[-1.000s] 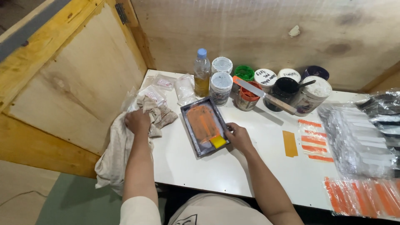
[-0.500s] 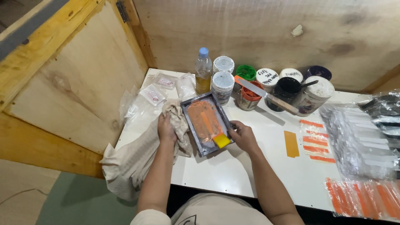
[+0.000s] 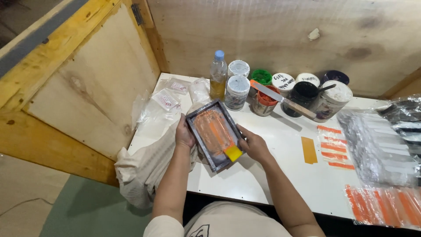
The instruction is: The person uses a yellow sponge to spread orange paint evenly across a rectangular tray. They then wipe the tray's edges and their hands with a cloth. The person places a clear plastic sheet over the tray and smooths it down, followed by using a metal spatula to scrape and level the paint surface.
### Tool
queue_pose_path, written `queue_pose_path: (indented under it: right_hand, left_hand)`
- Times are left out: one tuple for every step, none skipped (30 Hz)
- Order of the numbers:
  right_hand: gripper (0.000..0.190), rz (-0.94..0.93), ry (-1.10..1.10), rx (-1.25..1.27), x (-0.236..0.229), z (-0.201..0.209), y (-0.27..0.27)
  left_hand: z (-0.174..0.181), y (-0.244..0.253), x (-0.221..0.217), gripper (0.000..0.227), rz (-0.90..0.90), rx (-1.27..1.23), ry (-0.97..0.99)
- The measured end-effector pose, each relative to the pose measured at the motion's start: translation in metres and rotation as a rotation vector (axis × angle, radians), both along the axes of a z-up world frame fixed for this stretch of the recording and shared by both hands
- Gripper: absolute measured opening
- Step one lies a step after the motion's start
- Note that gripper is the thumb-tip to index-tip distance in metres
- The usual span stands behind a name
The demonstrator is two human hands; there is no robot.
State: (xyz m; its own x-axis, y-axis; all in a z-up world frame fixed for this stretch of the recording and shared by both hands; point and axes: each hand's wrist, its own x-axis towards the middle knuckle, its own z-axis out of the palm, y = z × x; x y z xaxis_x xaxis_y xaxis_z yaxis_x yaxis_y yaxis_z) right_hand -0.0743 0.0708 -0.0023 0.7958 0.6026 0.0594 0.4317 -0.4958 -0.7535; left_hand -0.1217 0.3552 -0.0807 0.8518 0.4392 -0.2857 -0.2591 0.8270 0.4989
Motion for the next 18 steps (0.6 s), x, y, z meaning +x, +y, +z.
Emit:
queue_pose_path:
  right_hand:
    - [0.054,0.002,-0.003,-0.001,0.000,0.000,0.001]
    - [0.055,0.013,0.027,-0.012,0.000,0.000,0.001]
    - [0.056,0.024,0.056,-0.023,0.001,0.000,0.002]
    - [0.056,0.027,0.053,-0.025,-0.001,0.001,0.003]
    - [0.056,0.019,0.100,-0.011,-0.004,0.002,0.004]
    - [0.056,0.010,0.148,0.003,-0.006,0.002,0.004]
    - [0.056,0.011,0.145,0.001,-0.007,0.004,0.004]
    - [0.056,0.009,0.159,0.005,-0.008,0.005,0.004]
    - [0.056,0.006,0.174,0.010,-0.010,0.007,0.003]
    - [0.056,0.006,0.173,0.009,-0.012,0.006,0.002]
    - [0.052,-0.019,0.165,0.046,-0.013,0.006,0.001]
    - [0.048,-0.043,0.158,0.082,-0.015,0.006,0.000]
    - [0.048,-0.044,0.158,0.083,-0.012,0.000,-0.001]
    - [0.046,-0.064,0.137,0.106,-0.010,-0.007,-0.002]
    - [0.044,-0.085,0.117,0.130,-0.008,-0.013,-0.003]
    - [0.044,-0.085,0.118,0.131,-0.010,-0.011,-0.003]
    - [0.044,-0.097,0.082,0.123,-0.012,-0.009,-0.004]
    - [0.044,-0.108,0.046,0.116,-0.013,-0.006,-0.004]
  left_hand:
    - [0.008,-0.001,-0.003,0.052,0.002,-0.001,-0.003]
    - [0.016,-0.001,-0.006,0.057,-0.006,-0.008,-0.021]
    - [0.024,-0.001,-0.009,0.062,-0.013,-0.017,-0.039]
    - [0.019,0.001,-0.008,0.062,-0.010,-0.018,-0.043]
    - [0.014,0.003,-0.007,0.060,-0.027,-0.020,-0.042]
    - [0.009,0.004,-0.006,0.058,-0.044,-0.023,-0.042]
    - [-0.001,0.007,-0.002,0.058,-0.043,-0.025,-0.044]
    - [-0.012,0.010,0.002,0.053,-0.053,-0.024,-0.039]
    - [-0.022,0.013,0.007,0.049,-0.064,-0.021,-0.034]
    - [-0.018,0.010,0.005,0.049,-0.064,-0.022,-0.035]
    - [-0.014,0.008,0.003,0.049,-0.055,-0.021,-0.034]
    - [-0.010,0.005,0.003,0.049,-0.046,-0.020,-0.032]
    - [-0.003,-0.002,0.000,0.049,-0.046,-0.020,-0.033]
    - [0.005,-0.009,-0.003,0.051,-0.024,0.003,-0.027]
    - [0.012,-0.016,-0.006,0.053,-0.001,0.027,-0.020]
    - [0.025,-0.024,-0.011,0.053,-0.002,0.027,-0.020]
    - [0.038,-0.031,-0.014,0.052,0.086,0.085,-0.041]
    - [0.051,-0.039,-0.018,0.051,0.174,0.143,-0.061]
